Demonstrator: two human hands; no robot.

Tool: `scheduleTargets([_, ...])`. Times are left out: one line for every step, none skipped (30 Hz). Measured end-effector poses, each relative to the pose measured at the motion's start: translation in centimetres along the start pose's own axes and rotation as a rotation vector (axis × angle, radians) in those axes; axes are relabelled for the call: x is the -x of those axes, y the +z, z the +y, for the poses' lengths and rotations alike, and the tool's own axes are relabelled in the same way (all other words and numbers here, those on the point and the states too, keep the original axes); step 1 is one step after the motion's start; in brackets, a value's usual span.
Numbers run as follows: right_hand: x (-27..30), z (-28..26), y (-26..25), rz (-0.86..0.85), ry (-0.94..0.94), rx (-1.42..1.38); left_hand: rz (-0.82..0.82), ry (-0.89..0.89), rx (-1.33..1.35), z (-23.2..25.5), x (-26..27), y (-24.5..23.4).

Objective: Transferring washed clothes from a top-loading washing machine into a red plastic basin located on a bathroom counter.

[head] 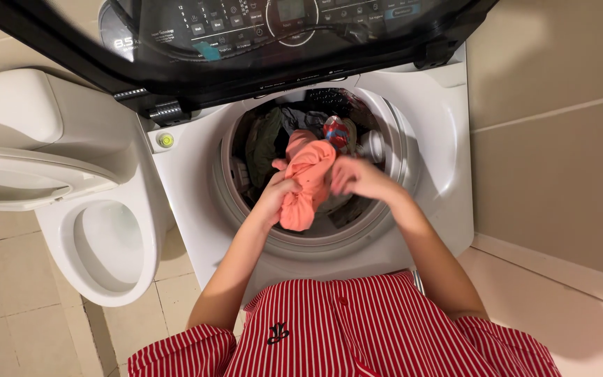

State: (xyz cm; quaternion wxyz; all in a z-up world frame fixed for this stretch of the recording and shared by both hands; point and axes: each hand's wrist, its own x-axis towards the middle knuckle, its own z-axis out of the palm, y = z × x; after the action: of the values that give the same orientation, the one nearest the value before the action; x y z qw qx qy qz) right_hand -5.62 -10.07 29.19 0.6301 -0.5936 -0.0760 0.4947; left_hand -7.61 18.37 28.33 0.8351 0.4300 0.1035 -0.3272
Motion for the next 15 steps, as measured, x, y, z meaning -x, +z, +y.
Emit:
scheduleTargets([-0.7, 1.1, -0.8, 0.258, -0.049, 0.279, -0.046, -0.032, 0.128, 1.3, 0.9, 0.9])
scheduleTargets([-1.4, 2.2, -1.6, 0.517, -0.098, 0.559, -0.091, -0.062, 0.255, 2.6, 1.7, 1.9])
scheduleTargets([-1.3, -0.7, 0.3, 0.518, -0.1, 0.559, -0.092, -0.062, 0.253, 3.4, 2.2, 2.6])
scheduleTargets([-1.2, -3.7, 2.3, 0.484, -0.361, 0.537, -0.16, -0.082, 0.396, 4.2, 2.8, 3.4])
scheduleTargets([-1.1, -6.6, 4.3, 0.441, -0.621, 0.509, -0.228, -0.102, 0.538, 5.0, 3.4, 4.2])
scheduleTargets([-1.8, -6.8, 4.6, 0.441, -0.623, 0.51, -0.229, -0.101, 0.537, 5.8, 4.0, 5.1])
scheduleTargets([-2.5, -7.0, 5.0, 0.434, -0.748, 0.829, -0.293, -0.049, 0.533, 6.7, 4.6, 6.0])
scheduleTargets([-3.2, -7.3, 5.3, 0.416, -0.865, 1.15, -0.357, 0.004, 0.529, 7.5, 5.4, 7.0])
scheduleTargets([-3.9, -5.0, 4.7, 0.415, -0.866, 1.151, -0.357, 0.005, 0.529, 5.9, 5.1, 5.2])
scheduleTargets([-4.7, -2.8, 4.2, 0.383, -0.669, 0.774, -0.402, -0.023, 0.573, 4.4, 4.8, 3.3])
scheduleTargets([-5.5, -0.5, 3.6, 0.337, -0.464, 0.402, -0.448, -0.052, 0.618, 2.8, 4.6, 1.5])
scheduleTargets([-4.9, 0.0, 3.6, 0.337, -0.466, 0.405, -0.45, -0.05, 0.616, 3.0, 5.2, 1.0])
scheduleTargets([-4.4, 0.6, 3.7, 0.432, -0.171, 0.066, -0.446, -0.007, 0.649, 3.1, 5.7, 0.5])
scheduleTargets([-3.8, 1.2, 3.7, 0.51, 0.13, -0.272, -0.443, 0.036, 0.683, 3.1, 6.3, 0.1])
scheduleTargets([-3.3, 1.4, 3.6, 0.511, 0.129, -0.269, -0.446, 0.038, 0.684, 3.0, 6.5, -0.5])
